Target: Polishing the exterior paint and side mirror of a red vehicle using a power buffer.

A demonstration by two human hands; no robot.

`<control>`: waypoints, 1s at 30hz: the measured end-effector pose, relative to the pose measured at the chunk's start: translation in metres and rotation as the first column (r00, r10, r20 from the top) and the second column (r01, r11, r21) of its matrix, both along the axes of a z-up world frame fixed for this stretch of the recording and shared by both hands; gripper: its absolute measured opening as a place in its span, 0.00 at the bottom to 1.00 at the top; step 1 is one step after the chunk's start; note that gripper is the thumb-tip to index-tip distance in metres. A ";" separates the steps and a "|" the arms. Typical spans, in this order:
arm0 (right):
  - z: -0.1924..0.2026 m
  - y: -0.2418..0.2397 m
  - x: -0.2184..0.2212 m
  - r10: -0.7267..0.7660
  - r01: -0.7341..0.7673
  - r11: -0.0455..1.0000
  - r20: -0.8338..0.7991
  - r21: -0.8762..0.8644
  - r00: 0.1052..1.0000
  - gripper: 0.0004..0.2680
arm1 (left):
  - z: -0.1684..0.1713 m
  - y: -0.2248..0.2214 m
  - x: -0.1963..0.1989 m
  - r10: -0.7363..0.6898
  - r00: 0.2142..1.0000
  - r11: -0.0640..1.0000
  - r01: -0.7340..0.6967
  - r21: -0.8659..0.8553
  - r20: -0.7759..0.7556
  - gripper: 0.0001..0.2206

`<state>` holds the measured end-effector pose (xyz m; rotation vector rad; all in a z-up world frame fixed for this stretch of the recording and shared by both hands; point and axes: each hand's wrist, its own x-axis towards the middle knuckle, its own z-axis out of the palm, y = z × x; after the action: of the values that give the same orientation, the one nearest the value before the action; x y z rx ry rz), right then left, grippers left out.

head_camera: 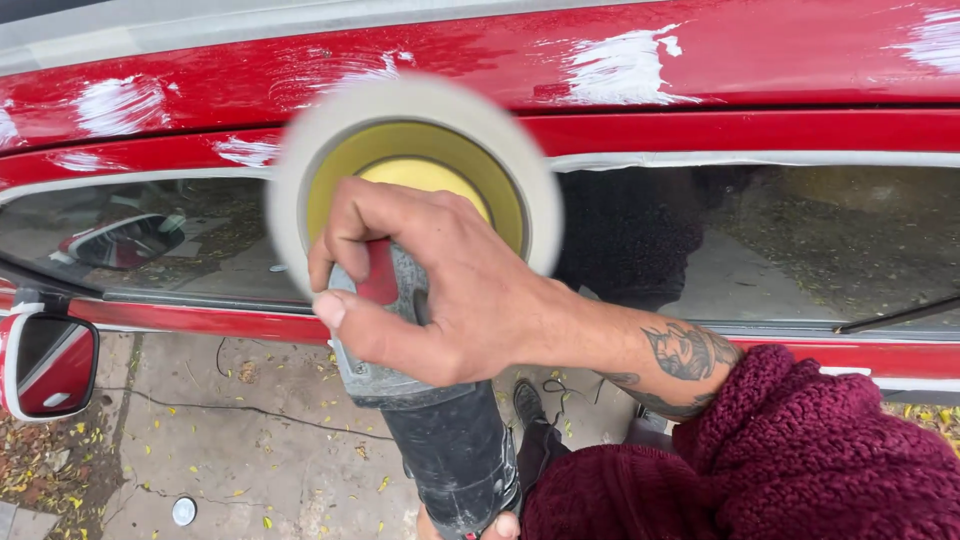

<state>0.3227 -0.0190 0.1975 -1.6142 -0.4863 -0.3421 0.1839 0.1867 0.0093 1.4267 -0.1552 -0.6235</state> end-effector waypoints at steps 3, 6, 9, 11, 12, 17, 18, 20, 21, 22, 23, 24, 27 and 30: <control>0.000 -0.018 -0.018 -0.056 0.056 0.998 -0.006 -0.027 0.998 0.10 | 0.003 -0.009 -0.007 -0.033 0.999 0.999 0.033 -0.001 -0.008 0.41; -0.009 -0.046 -0.044 -0.091 0.091 0.996 0.019 -0.020 0.996 0.09 | 0.008 -0.026 -0.014 -0.061 0.998 0.998 0.061 -0.009 0.002 0.41; -0.013 -0.079 -0.075 -0.132 0.140 0.988 0.126 -0.060 0.983 0.07 | 0.013 -0.045 -0.029 -0.066 0.998 0.998 0.066 -0.015 0.008 0.41; -0.009 -0.101 -0.097 -0.155 0.156 0.988 0.067 -0.013 0.986 0.07 | 0.021 -0.063 -0.041 -0.053 0.999 0.998 0.053 -0.020 0.009 0.41; -0.007 -0.112 -0.107 -0.183 0.183 0.983 0.005 0.033 0.983 0.06 | 0.025 -0.072 -0.047 -0.050 0.999 0.998 0.051 -0.025 0.010 0.41; -0.017 -0.158 -0.169 -0.394 0.392 0.918 0.035 0.059 0.918 0.08 | 0.048 -0.119 -0.065 -0.161 0.983 0.987 0.158 -0.037 -0.088 0.42; -0.018 -0.165 -0.181 -0.459 0.457 0.885 -0.004 0.090 0.889 0.09 | 0.048 -0.125 -0.068 -0.218 0.970 0.976 0.219 -0.004 -0.106 0.42; -0.020 -0.175 -0.195 -0.490 0.489 0.866 -0.013 0.103 0.871 0.09 | 0.043 -0.135 -0.075 -0.246 0.962 0.969 0.242 -0.046 -0.123 0.42; -0.021 -0.179 -0.201 -0.517 0.516 0.848 -0.023 0.118 0.855 0.10 | 0.040 -0.139 -0.078 -0.269 0.953 0.962 0.259 -0.087 -0.137 0.42; -0.022 -0.180 -0.203 -0.526 0.525 0.843 -0.023 0.116 0.850 0.10 | 0.039 -0.140 -0.079 -0.279 0.950 0.959 0.269 -0.089 -0.138 0.42; -0.022 -0.182 -0.204 -0.530 0.528 0.840 -0.021 0.128 0.848 0.10 | 0.039 -0.140 -0.079 -0.284 0.952 0.957 0.273 -0.101 -0.116 0.42; -0.023 -0.183 -0.203 -0.531 0.527 0.838 -0.016 0.140 0.847 0.10 | 0.038 -0.141 -0.078 -0.285 0.954 0.955 0.275 -0.114 -0.089 0.42; -0.021 -0.173 -0.185 -0.477 0.474 0.872 -0.006 0.124 0.879 0.10 | 0.036 -0.130 -0.074 -0.245 0.963 0.969 0.243 -0.033 -0.109 0.42; -0.021 -0.151 -0.154 -0.414 0.410 0.909 0.044 0.075 0.909 0.09 | 0.035 -0.108 -0.064 -0.172 0.972 0.985 0.168 -0.039 -0.160 0.40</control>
<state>0.1691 -0.1698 0.1762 -1.6411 -0.1696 -0.7183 0.1204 0.0787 0.0444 1.3406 -0.1571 -0.8736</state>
